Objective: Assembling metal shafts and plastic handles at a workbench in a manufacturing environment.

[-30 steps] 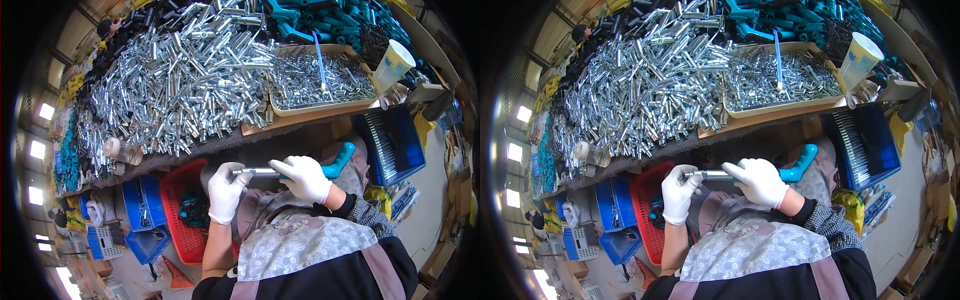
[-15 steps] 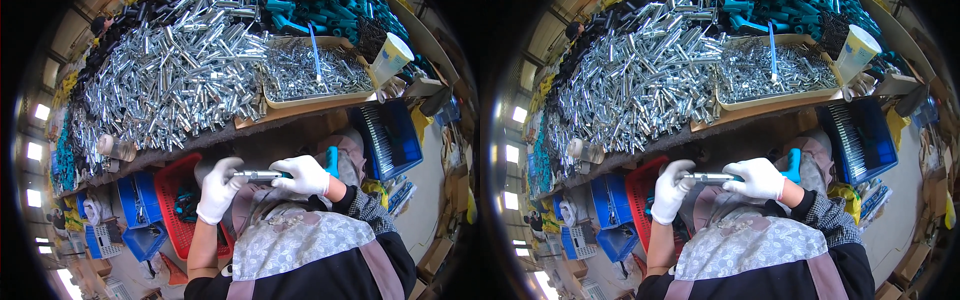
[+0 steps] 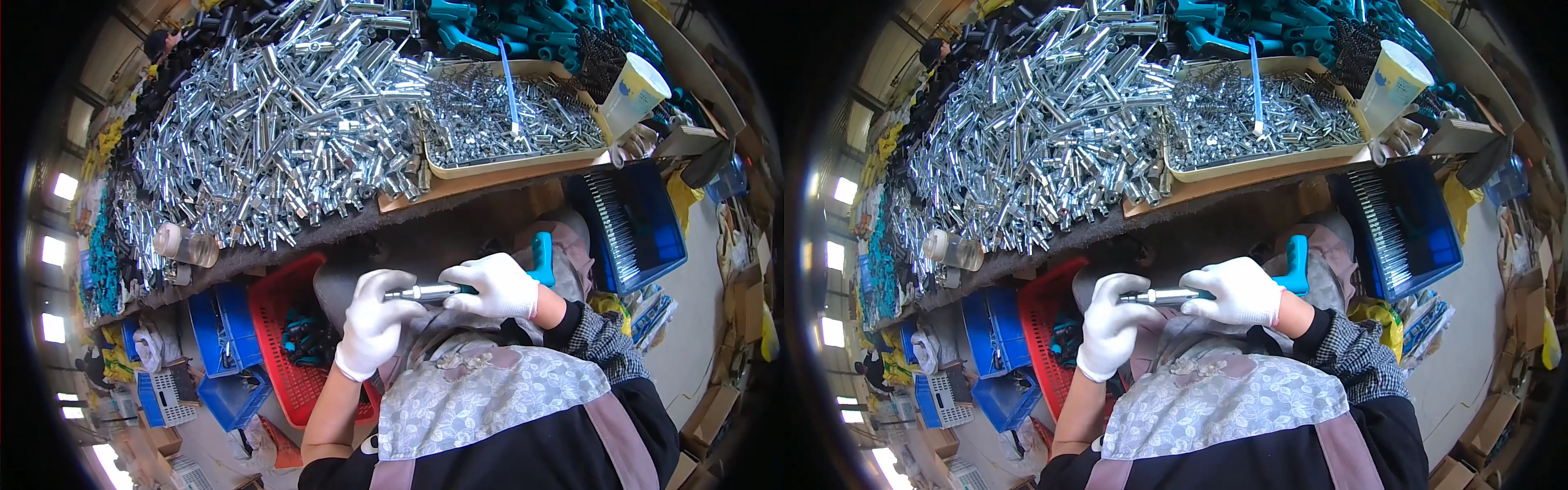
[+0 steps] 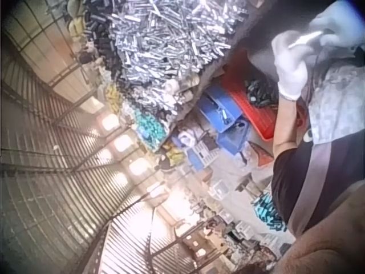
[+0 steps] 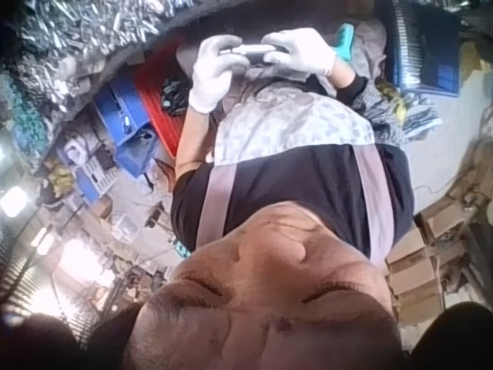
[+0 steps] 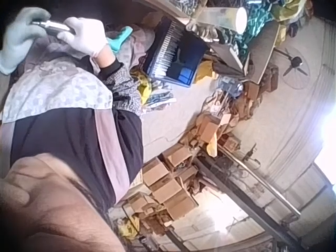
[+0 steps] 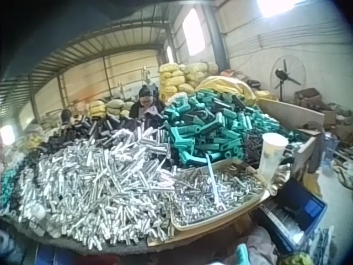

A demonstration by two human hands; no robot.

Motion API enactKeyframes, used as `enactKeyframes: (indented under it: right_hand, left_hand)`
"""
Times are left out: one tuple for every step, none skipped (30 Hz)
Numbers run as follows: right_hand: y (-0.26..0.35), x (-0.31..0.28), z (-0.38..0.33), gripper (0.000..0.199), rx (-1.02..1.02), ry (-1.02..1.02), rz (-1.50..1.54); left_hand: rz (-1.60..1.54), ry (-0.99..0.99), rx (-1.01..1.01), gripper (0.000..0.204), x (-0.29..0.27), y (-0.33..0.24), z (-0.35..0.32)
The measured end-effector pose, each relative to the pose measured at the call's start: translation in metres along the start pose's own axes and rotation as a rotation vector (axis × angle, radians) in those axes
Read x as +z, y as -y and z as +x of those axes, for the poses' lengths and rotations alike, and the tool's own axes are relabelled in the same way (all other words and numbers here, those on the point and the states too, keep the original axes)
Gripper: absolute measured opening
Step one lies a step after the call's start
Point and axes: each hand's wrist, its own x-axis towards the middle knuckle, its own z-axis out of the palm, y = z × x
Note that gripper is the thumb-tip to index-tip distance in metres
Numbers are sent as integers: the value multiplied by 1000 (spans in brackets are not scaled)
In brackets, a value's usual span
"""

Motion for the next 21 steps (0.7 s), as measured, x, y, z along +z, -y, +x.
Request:
enactKeyframes:
  right_hand:
    - [1, 0, 0, 40, 11, 3, -28]
    - [1, 0, 0, 40, 23, 6, -56]
    - [2, 0, 0, 40, 25, 5, -57]
    - [4, 0, 0, 40, 38, 15, -80]
    - [5, 0, 0, 39, 53, 25, -104]
    - [3, 0, 0, 39, 51, 26, -103]
    - [0, 1, 0, 39, 32, 12, -81]
    - [-2, 2, 0, 39, 14, -1, -58]
    - [-1, 0, -1, 39, 14, -4, -63]
    - [0, -2, -2, 39, 28, -8, -92]
    - [1, -3, -3, 40, 43, -13, -120]
    - [1, -4, -3, 40, 44, -12, -118]
    - [3, -5, -1, 39, 56, 12, -143]
    - [3, -6, 0, 39, 68, 35, -168]
    - [2, -5, 0, 39, 69, 36, -168]
    - [1, -5, 0, 39, 47, 28, -141]
    - [0, -5, 0, 40, 25, 20, -115]
    - [-1, -5, 0, 40, 25, 20, -115]
    - [-1, -6, -1, 39, 17, 13, -128]
    - [0, -7, -2, 39, 9, 5, -141]
    - [1, -7, -2, 39, 12, 6, -140]
  left_hand:
    - [85, 0, 28, 30, -1, -4, 2]
    - [5, -46, -173, 28, 1, -9, 2]
    - [-75, -91, -373, 27, 2, -13, 2]
    - [-292, 3, -764, 22, -2, -14, 0]
    - [-343, 41, -786, 20, 2, -9, -2]
    - [-391, 74, -808, 18, 4, -6, -3]
    - [-284, 9, -623, 18, 8, -12, -3]
    - [-111, -18, -325, 19, 7, -8, -3]
    - [59, -46, -18, 20, 7, -5, -3]
    - [127, -31, 38, 27, 6, -10, 0]
    - [67, -84, -106, 29, 9, -9, 0]
    - [9, -132, -256, 30, 12, -7, -2]
    - [-316, -121, -715, 34, 9, -15, -3]
    - [-590, -124, -813, 30, 12, -2, -10]
    - [-522, -43, -839, 28, 11, -7, -6]
    - [-453, 37, -862, 26, 11, -13, -2]
    - [-210, -22, -469, 23, 16, -11, -2]
    - [-41, -51, -223, 23, 15, -7, -3]
    - [127, -80, 23, 23, 14, -5, -1]
    - [181, -84, 41, 23, 13, -7, 0]
    - [178, -82, 40, 23, 15, -9, -2]
